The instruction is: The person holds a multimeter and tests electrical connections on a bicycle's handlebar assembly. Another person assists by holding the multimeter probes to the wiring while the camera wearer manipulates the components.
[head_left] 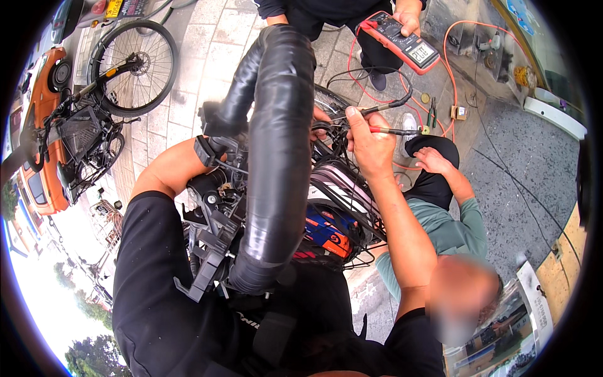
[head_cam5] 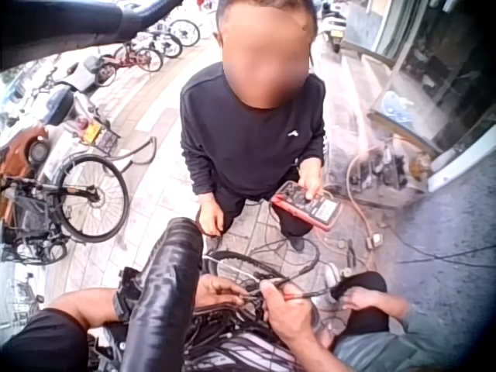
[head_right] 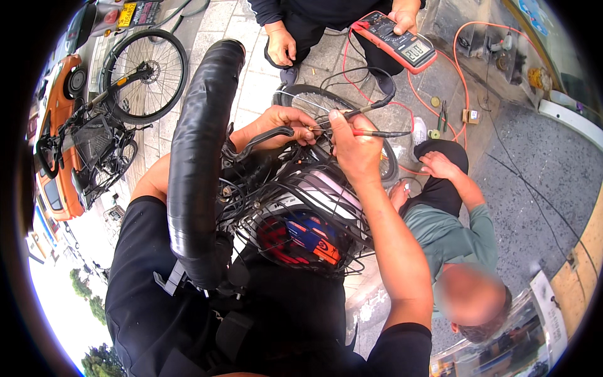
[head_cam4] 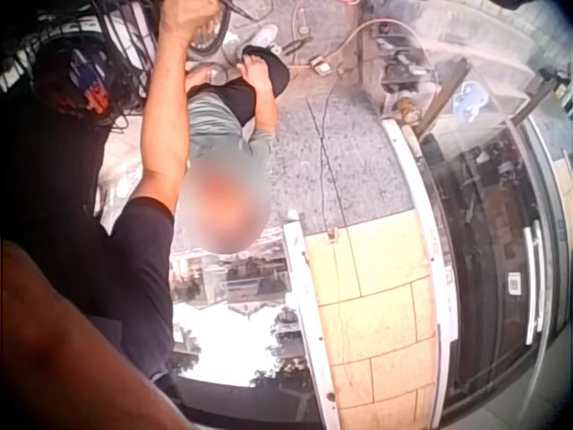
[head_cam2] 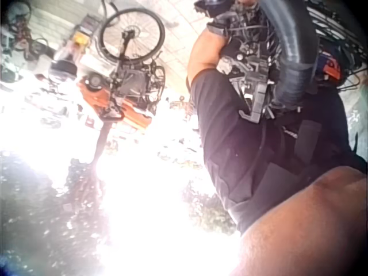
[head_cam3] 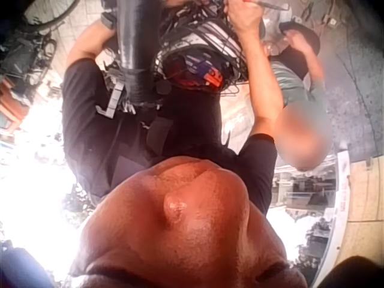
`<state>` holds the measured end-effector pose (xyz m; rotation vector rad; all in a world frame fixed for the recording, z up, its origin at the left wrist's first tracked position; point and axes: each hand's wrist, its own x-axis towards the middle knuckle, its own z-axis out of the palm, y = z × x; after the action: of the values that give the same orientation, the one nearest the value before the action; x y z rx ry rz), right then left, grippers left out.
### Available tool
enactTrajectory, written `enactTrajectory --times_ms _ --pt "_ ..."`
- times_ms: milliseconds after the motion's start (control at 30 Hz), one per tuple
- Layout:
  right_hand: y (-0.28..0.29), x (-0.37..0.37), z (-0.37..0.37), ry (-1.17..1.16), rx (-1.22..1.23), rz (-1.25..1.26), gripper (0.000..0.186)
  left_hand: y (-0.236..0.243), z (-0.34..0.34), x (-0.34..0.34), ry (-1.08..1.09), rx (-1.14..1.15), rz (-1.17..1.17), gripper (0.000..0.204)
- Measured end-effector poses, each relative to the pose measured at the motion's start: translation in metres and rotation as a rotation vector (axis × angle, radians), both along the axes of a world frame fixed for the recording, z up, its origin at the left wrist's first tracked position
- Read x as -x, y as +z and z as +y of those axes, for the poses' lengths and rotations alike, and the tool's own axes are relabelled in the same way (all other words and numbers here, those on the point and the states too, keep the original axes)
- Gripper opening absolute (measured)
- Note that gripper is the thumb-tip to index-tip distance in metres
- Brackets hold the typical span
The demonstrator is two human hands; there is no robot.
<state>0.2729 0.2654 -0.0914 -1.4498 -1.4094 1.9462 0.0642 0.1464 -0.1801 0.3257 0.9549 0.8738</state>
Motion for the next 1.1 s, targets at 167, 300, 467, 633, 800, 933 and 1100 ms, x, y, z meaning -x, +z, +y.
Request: enactTrajectory --times_ms 167,300,467,633,800,933,1100 --pt "-0.002 -0.001 -0.001 0.01 -0.011 0.001 0.029 -0.001 0.001 0.001 0.004 0.056 -0.033 0.022" --pt "-0.001 -0.001 0.0 0.022 -0.028 -0.025 0.028 0.006 0.005 -0.006 -0.008 0.207 0.03 0.022" --pt "-0.006 -0.003 0.0 0.032 -0.054 -0.008 0.029 0.002 0.003 -0.003 -0.002 0.163 0.013 0.022" --pt "-0.003 -0.002 -0.001 0.03 -0.029 -0.007 0.029 -0.017 -0.003 0.001 -0.015 0.043 0.02 0.022" --pt "-0.001 -0.001 -0.001 0.034 -0.019 -0.009 0.029 -0.022 -0.002 -0.003 -0.033 0.188 0.048 0.021" --pt "-0.004 -0.003 0.0 0.037 -0.024 0.002 0.029 -0.025 -0.004 0.001 -0.029 0.126 0.023 0.022" --pt "-0.008 -0.004 0.0 0.047 -0.04 -0.01 0.029 -0.014 -0.003 -0.001 -0.017 0.05 0.026 0.021"
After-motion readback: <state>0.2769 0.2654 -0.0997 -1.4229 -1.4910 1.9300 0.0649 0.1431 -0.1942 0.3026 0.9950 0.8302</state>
